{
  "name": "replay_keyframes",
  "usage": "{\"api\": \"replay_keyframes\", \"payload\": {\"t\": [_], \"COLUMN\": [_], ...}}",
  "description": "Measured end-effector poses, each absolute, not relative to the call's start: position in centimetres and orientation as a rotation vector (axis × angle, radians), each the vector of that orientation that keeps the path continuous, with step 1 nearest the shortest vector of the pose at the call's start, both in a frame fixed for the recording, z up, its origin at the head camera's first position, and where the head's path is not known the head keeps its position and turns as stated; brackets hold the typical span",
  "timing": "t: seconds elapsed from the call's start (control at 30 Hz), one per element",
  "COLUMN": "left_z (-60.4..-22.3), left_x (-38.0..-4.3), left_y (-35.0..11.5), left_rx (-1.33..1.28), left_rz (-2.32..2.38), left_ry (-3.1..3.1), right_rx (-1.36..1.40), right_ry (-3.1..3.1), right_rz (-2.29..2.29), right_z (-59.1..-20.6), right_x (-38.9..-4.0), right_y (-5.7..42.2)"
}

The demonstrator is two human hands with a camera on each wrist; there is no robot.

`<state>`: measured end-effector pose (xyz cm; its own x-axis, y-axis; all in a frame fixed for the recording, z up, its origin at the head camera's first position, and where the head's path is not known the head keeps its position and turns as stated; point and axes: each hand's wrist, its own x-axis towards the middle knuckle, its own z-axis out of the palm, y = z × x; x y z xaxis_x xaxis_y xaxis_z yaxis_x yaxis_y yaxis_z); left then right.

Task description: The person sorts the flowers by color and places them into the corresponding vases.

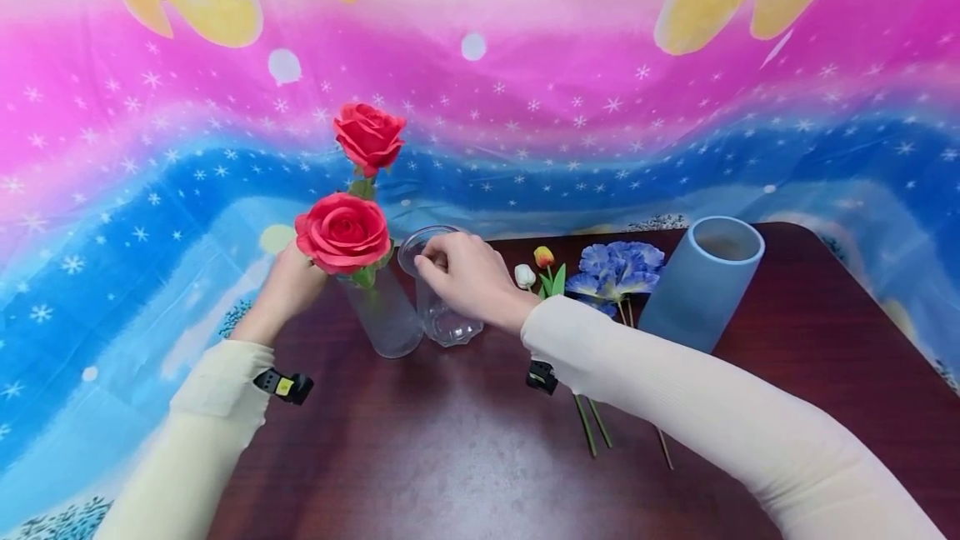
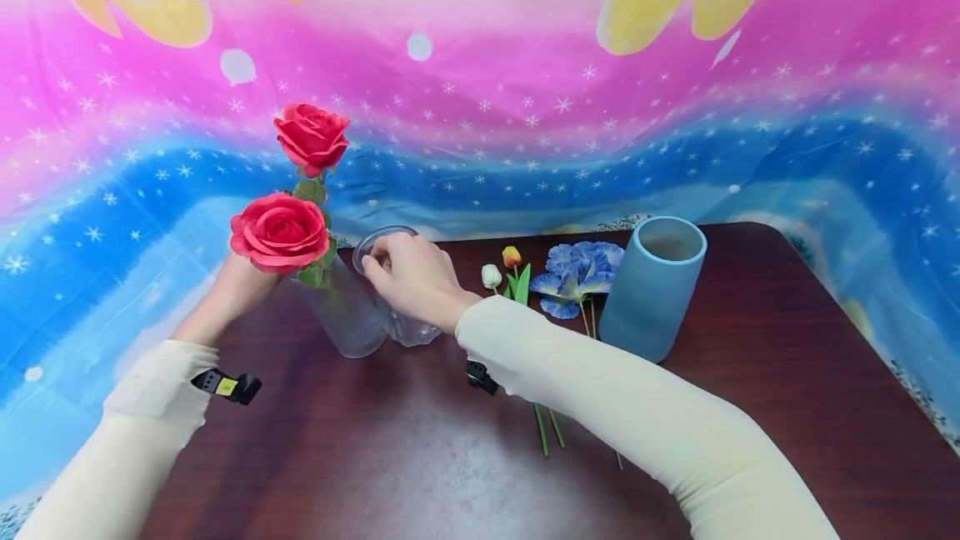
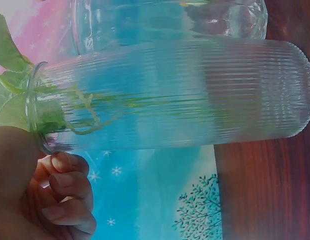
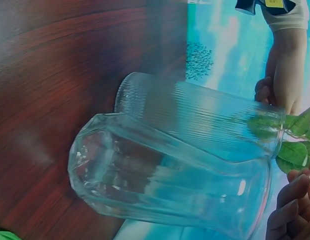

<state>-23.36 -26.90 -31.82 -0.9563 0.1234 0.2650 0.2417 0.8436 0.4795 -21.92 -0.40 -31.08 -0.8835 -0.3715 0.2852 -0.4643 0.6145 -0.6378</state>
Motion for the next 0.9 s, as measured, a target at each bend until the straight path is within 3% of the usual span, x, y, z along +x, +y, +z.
{"api": "replay_keyframes", "payload": {"t": [0.27,0.9], "left_z": [-32.4,-33.8], "left_x": [-23.0,-19.8], "left_y": [-27.2,-28.4], "left_rx": [-0.174,-0.201], "left_rz": [-0.908,-0.937], "left_ry": [-2.776,-2.666], "right_rx": [0.693,0.562], "right_ry": [-2.703,-2.671], "right_rz": [1.156,1.165], "right_z": [-32.0,-32.8], "right_x": [-21.5,-21.4], "right_y": [1.2,5.3]}}
